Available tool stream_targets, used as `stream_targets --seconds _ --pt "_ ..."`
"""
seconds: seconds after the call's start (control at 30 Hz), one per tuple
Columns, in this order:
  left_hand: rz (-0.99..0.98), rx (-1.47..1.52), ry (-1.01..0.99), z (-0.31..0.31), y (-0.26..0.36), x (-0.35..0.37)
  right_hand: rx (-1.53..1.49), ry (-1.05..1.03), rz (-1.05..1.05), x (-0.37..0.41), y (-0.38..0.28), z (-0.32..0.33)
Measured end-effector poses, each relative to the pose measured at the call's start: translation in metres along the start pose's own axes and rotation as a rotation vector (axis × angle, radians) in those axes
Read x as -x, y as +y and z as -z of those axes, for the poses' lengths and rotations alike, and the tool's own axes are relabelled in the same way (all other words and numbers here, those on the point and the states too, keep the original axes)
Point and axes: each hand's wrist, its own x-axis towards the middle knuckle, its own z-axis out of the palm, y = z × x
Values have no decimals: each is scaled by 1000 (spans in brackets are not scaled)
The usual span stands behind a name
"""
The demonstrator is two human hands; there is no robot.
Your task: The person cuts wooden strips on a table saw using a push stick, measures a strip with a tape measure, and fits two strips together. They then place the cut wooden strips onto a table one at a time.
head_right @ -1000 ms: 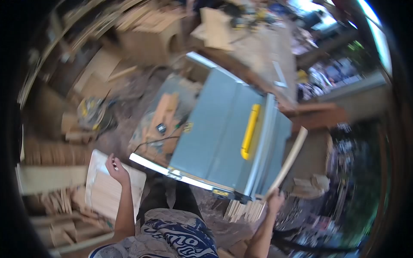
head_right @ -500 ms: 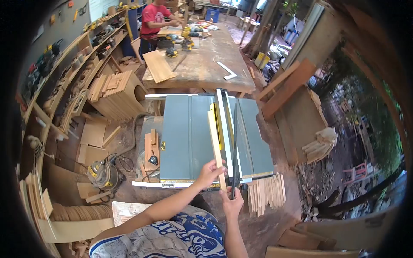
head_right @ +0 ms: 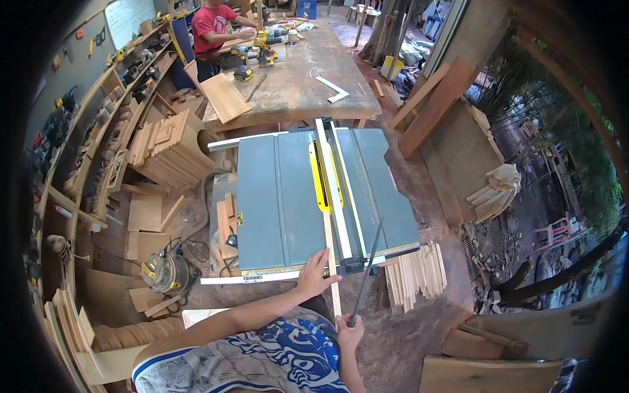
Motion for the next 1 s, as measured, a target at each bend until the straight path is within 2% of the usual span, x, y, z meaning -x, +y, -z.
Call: stream_targets --seconds 0.03,0.07,0.13,0.2,0.33,0.4,0.53,0.73,0.83,0.9,0.93,1.0 --pt "-78 -94 -12 4 2 -5 -1 0 -2 -13 19 -1" --pt "-75 -94 -14 5 -1 -9 1 22 33 -27 36 -1" --pt "-306 -288 64 7 -8 -16 8 41 64 -33 32 -2" --pt "-321 -285 20 13 -10 -20 -51 53 -34 -40 22 -7" --pt "-372 -304 -61 20 -9 -30 -56 43 -89 -49 2 -18" --pt "-355 -325 -73 21 -8 -32 3 82 8 -57 9 -22" --pt "-311 -402 -138 19 -5 -41 -47 97 12 -69 9 -27" --pt "-286 -496 -106 23 -12 -75 -16 37 30 -86 4 -32" --pt "-280 -544 -109 31 -19 -104 -14 92 97 -80 -3 -24" --pt "-258 -576 -139 33 -21 -119 178 42 122 -65 -23 -6" --pt "-238 -611 -173 35 -23 -124 179 44 116 -54 -36 0" --pt "-227 -638 -190 36 -26 -135 301 15 325 -30 -67 11"
